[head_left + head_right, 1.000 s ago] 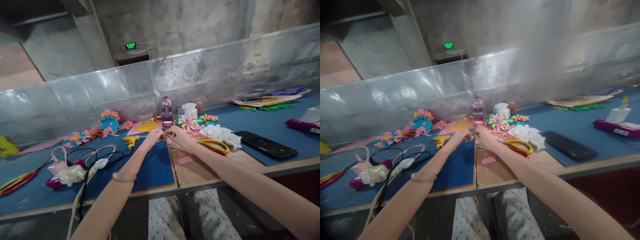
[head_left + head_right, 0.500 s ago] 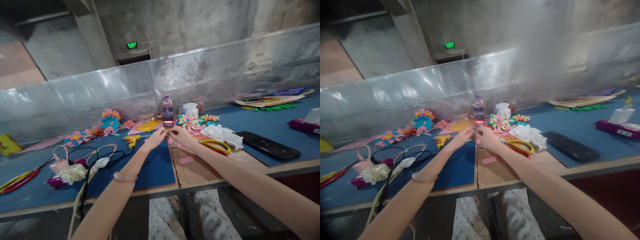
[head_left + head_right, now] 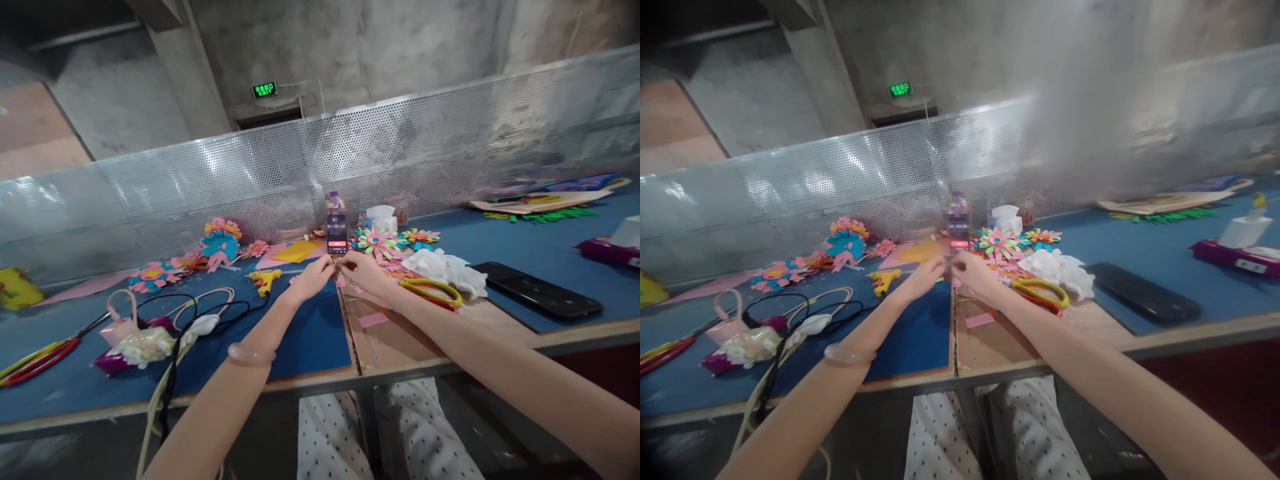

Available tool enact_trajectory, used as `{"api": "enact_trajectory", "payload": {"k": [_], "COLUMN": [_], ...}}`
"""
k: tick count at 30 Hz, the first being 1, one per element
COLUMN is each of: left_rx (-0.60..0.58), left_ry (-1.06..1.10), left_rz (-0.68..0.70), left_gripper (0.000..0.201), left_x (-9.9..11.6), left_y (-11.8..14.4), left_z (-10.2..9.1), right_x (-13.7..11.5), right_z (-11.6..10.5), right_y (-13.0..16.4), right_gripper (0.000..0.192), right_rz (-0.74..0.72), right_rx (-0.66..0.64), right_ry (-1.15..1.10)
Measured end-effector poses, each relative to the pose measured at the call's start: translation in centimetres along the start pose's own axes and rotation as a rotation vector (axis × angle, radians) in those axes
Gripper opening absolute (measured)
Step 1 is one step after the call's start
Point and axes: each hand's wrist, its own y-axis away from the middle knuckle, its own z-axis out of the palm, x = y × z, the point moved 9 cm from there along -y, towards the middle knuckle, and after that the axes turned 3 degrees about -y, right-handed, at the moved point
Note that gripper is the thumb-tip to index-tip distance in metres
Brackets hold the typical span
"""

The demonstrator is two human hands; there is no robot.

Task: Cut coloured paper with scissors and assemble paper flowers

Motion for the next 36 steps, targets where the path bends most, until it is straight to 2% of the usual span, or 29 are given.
{"api": "enact_trajectory", "payload": {"k": [5, 11, 20, 31, 36], "left_rx": [0.001, 0.02, 0.033, 0.027, 0.025], "left_ry": [-0.043, -0.068, -0.084, -0.106, -0.128], "left_rz": [0.008, 0.006, 0.009, 0.039, 0.05], "left_gripper": [0.019, 0.02, 0.022, 0.02, 0.013], "left_x": [-0.1, 0.0, 0.1, 0.5, 0.7], "left_y": [0.0, 0.0, 0.1, 0.1, 0.2], "left_z": [0.1, 0.0, -0.1, -0.1, 0.0], "right_x": [-0.8, -2.3, -2.5, -2.6, -2.1], "right_z": [-0.1, -0.2, -0.4, -0.6, -0.6], "right_y": [0.0, 0.2, 0.2, 0.2, 0.1], "right_gripper": [0.01, 0.014, 0.016, 0.014, 0.011], "right_rz": [-0.046, -0.126, -0.178, -0.17, -0.133], "right_rx": [0.004, 0.009, 0.048, 0.042, 0.049], "right_ry": [0.062, 0.098, 0.114, 0.097, 0.074]}}
